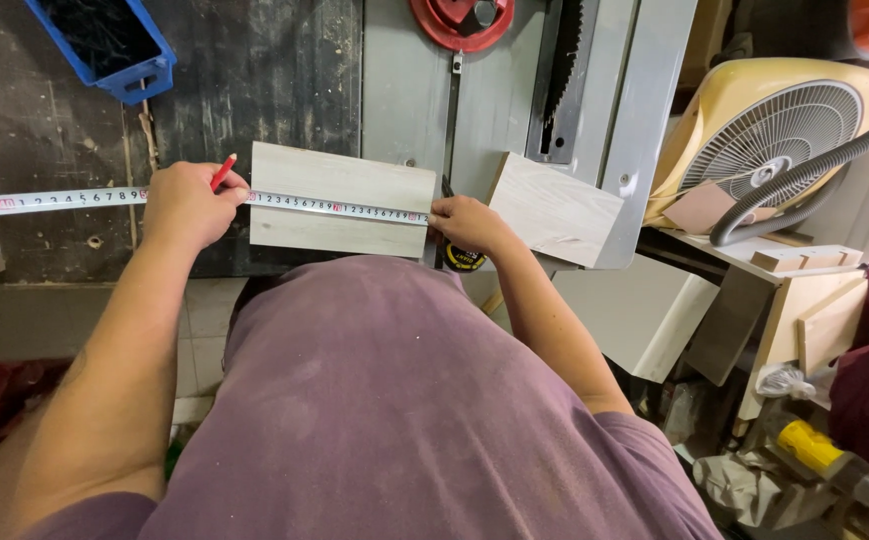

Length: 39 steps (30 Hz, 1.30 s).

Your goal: Measuring and marking small wooden boards using a tape measure and a pencil on a workbench.

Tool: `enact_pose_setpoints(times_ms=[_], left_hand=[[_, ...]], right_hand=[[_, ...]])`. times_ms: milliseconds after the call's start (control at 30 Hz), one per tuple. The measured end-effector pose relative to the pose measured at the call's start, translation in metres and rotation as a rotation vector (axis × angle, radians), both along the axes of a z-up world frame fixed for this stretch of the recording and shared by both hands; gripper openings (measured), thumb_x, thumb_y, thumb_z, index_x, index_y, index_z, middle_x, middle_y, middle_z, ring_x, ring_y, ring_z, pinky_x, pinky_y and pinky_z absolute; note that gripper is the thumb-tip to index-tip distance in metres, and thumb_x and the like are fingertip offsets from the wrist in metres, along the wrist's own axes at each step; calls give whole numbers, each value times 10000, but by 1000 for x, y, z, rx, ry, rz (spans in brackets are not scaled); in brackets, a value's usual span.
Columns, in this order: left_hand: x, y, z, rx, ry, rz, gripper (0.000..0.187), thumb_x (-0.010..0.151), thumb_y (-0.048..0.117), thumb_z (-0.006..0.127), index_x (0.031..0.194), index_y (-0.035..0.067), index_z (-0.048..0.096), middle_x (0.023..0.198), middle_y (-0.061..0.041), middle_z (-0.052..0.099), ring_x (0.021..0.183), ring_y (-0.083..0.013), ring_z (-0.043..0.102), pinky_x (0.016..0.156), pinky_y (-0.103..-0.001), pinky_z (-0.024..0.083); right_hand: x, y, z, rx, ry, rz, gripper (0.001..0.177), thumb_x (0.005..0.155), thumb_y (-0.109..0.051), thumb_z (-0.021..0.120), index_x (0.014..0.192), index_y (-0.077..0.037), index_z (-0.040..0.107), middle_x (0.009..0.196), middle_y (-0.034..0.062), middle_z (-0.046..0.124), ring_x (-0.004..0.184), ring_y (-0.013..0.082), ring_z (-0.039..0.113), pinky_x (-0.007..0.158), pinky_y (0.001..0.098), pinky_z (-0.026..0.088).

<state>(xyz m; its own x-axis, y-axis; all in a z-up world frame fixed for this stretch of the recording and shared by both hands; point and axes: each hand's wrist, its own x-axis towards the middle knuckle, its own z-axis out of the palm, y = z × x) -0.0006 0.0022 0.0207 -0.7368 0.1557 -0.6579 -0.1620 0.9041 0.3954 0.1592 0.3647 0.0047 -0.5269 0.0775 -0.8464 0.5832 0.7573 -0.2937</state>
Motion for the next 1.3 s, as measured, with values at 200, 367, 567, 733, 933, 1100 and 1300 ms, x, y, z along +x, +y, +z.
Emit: enact_pose_setpoints(times_ms=[200,367,567,733,933,1100,1300], left_hand=[[-1,2,4,10,-3,-6,115,899,234,787,984,288,842,822,-108,770,960,-371,744,861,-446,585],[-1,0,-7,-27,17,-29,125,888,271,789,985,333,838,830,-71,771,960,-346,750,865,-438,591],[-5,-1,-7,5,72,-82,137,911,234,744,1000,267,843,933,-154,795,1064,-418,729,932,-495,583],[-4,1,-8,4,19,-51,124,889,269,769,977,313,844,927,-94,796,1056,-353,744,926,-455,600],[-2,5,-7,-4,18,-13,107,881,267,780,954,313,843,904,-77,797,1051,-344,750,931,-450,601],[1,3,-4,3,41,-20,84,880,274,777,928,303,839,881,-85,788,1024,-361,752,904,-459,608],[5,1,-10,13,63,-20,78,893,269,772,931,292,836,869,-104,781,1010,-373,749,880,-473,615]], right_hand=[[-1,-3,5,10,-5,0,311,1016,-446,563,973,-233,785,1015,115,783,1108,393,711,997,507,553],[-4,-6,13,21,-3,-1,319,1007,-481,558,964,-260,784,1022,94,783,1108,372,713,998,500,556],[0,-4,-4,-8,51,3,310,982,-420,600,1006,-161,768,1054,173,761,1126,424,694,991,533,548],[-4,-8,17,33,1,-26,340,979,-479,586,986,-193,768,1061,132,775,1135,389,698,994,509,547],[-5,-11,18,20,-8,-25,338,980,-469,589,968,-180,764,1026,164,764,1110,418,693,966,515,544],[-1,-6,6,32,-11,-35,331,980,-482,597,951,-198,766,1013,148,768,1107,400,701,963,506,550],[0,-6,8,34,-3,-52,323,987,-475,604,948,-205,777,996,149,771,1082,402,710,949,507,553]])
